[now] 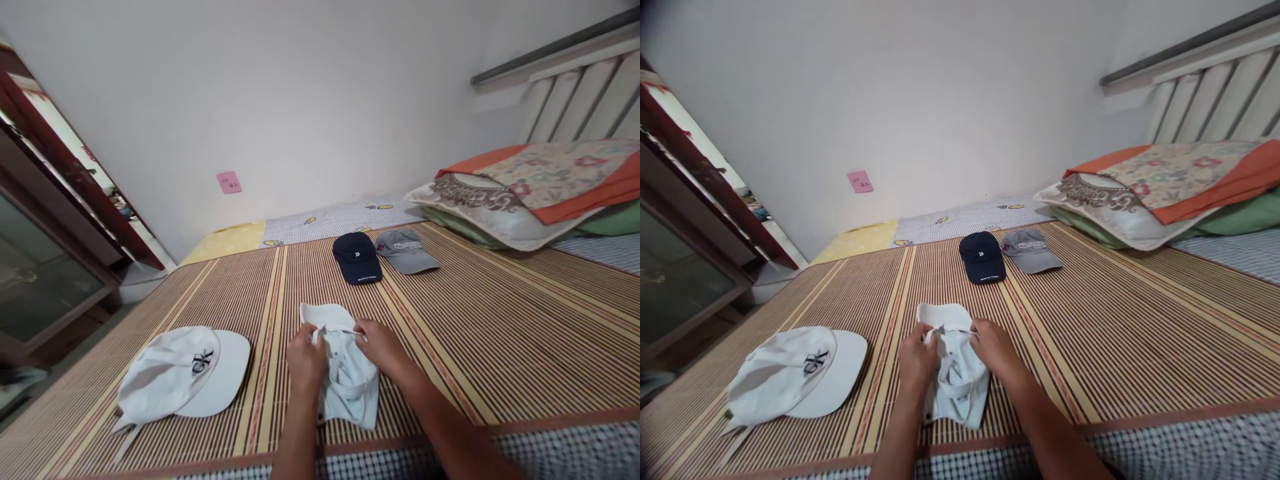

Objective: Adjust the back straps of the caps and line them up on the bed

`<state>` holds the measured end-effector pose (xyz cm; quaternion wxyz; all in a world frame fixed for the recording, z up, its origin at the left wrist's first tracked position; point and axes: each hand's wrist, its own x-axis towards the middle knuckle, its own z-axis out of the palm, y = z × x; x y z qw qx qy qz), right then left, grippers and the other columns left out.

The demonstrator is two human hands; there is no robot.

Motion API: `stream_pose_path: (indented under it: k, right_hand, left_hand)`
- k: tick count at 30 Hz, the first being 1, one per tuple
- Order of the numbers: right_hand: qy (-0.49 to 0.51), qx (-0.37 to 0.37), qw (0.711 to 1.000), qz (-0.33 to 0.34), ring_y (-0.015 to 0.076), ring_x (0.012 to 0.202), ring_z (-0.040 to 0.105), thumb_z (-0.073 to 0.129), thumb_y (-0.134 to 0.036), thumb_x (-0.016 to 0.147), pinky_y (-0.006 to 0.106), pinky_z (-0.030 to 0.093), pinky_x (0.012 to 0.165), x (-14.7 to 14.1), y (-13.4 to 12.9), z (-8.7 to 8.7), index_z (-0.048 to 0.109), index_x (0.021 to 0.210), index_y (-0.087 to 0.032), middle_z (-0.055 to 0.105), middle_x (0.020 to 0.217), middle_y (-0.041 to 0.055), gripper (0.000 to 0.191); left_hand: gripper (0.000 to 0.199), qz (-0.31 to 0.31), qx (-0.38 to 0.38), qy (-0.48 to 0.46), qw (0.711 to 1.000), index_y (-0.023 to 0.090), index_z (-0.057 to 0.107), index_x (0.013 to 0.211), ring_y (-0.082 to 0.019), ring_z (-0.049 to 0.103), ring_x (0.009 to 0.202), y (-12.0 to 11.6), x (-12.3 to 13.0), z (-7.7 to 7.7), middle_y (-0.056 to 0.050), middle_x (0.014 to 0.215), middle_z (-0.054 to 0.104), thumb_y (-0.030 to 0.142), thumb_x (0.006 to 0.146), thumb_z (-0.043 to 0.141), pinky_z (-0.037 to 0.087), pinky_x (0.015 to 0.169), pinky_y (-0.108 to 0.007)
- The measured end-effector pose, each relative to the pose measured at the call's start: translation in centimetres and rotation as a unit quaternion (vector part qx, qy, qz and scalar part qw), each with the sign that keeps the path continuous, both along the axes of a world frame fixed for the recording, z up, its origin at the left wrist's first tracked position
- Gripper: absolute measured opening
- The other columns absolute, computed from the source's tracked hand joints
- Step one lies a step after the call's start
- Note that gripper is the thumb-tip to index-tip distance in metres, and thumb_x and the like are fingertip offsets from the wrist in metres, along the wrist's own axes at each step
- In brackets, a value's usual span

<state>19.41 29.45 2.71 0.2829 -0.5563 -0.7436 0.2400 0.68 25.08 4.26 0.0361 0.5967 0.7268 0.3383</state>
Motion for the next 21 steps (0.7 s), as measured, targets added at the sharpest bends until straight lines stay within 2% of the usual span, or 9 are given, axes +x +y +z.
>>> stream_pose_path:
  k: [4,9,15,21]
  right_hand:
    - [0.081,-0.029,0.996,-0.003,0.0207,0.082,0.071,0.057,-0.012,0.08,0.028,0.049,0.075,1.3,1.4,-0.9,0.073,0.079,-0.017,0.078,0.084,0.0076,0.016]
    - [0.183,-0.077,0.98,-0.007,0.0215,0.074,0.072,0.059,-0.018,0.073,0.029,0.052,0.068,2.8,2.7,-2.2,0.074,0.08,-0.015,0.078,0.077,0.0071,0.017]
    - [0.263,-0.106,0.959,0.005,0.0209,0.074,0.07,0.064,-0.026,0.069,0.03,0.052,0.069,3.5,2.6,-2.1,0.072,0.078,-0.017,0.076,0.076,0.0051,0.015]
    - [0.307,-0.131,0.942,0.026,0.0193,0.072,0.069,0.066,-0.031,0.065,0.03,0.052,0.069,4.0,2.5,-1.7,0.069,0.081,-0.018,0.075,0.076,0.0039,0.022]
  left_hand:
    - [0.011,-0.01,0.01,-0.008,1.0,0.021,0.069,0.095,-0.024,0.071,0.078,0.1,0.2,-0.2,-0.007,0.084,0.078,0.017,0.09,0.06,0.041,0.07,-0.03]
    - [0.013,-0.015,0.025,-0.02,0.999,0.022,0.069,0.097,-0.023,0.072,0.078,0.4,0.3,-0.4,-0.006,0.083,0.077,0.016,0.09,0.06,0.043,0.071,-0.03]
    - [0.017,-0.03,0.052,-0.033,0.998,0.023,0.068,0.096,-0.024,0.072,0.078,0.4,0.1,-0.6,-0.005,0.083,0.077,0.015,0.09,0.055,0.045,0.072,-0.03]
    - [0.022,-0.043,0.096,-0.049,0.993,0.022,0.067,0.101,-0.024,0.073,0.083,0.3,0.2,-0.4,-0.006,0.089,0.078,0.016,0.093,0.048,0.048,0.076,-0.032]
